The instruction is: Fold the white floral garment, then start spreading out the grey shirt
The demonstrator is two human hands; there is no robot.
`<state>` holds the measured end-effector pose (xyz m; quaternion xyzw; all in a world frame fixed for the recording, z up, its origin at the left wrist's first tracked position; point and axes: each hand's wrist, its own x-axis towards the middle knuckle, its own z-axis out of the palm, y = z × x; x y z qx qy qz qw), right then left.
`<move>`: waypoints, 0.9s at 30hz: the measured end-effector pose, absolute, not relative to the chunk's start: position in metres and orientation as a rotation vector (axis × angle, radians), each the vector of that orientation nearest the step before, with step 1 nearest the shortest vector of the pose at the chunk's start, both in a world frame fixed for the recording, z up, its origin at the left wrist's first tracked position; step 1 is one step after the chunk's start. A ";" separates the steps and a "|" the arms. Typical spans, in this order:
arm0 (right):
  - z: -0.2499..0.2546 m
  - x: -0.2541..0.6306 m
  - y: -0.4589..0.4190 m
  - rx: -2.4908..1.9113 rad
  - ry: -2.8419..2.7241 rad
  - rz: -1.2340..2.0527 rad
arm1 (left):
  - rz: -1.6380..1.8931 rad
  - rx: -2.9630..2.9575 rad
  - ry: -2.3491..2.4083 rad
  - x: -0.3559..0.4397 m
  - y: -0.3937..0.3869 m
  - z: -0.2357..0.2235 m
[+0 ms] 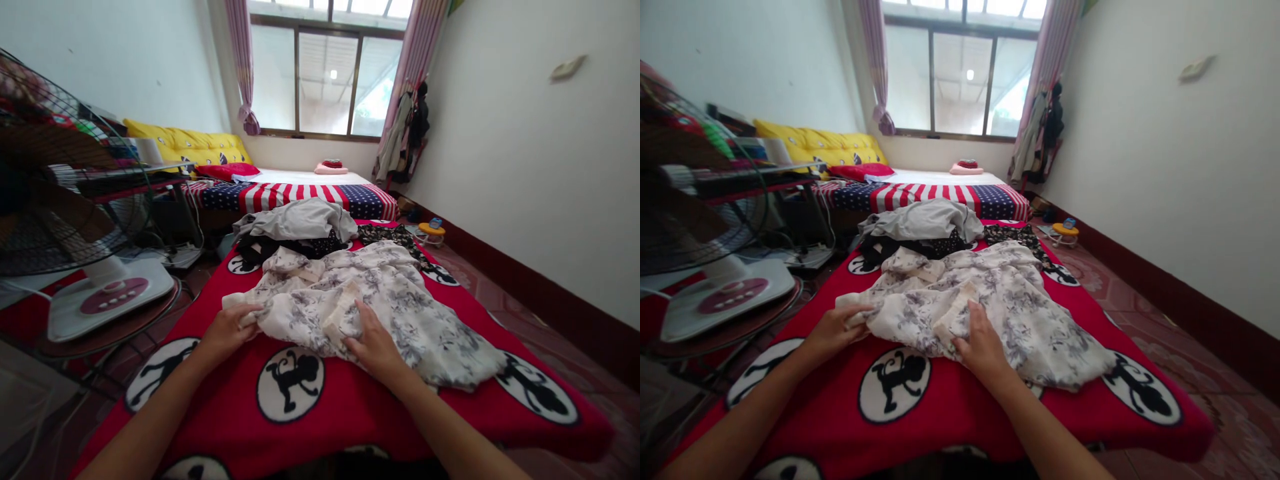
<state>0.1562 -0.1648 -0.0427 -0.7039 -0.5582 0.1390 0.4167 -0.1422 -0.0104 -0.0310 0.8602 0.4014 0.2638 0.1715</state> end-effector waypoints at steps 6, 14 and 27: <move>-0.034 0.146 -0.173 -1.668 -1.602 0.470 | 0.583 2.519 0.900 -0.177 0.002 0.005; -0.044 0.136 -0.174 -1.648 -1.759 0.553 | 0.346 2.196 1.101 -0.168 0.046 0.017; -0.053 0.130 -0.186 -1.328 -2.098 0.326 | 0.700 2.395 1.829 -0.088 0.082 -0.024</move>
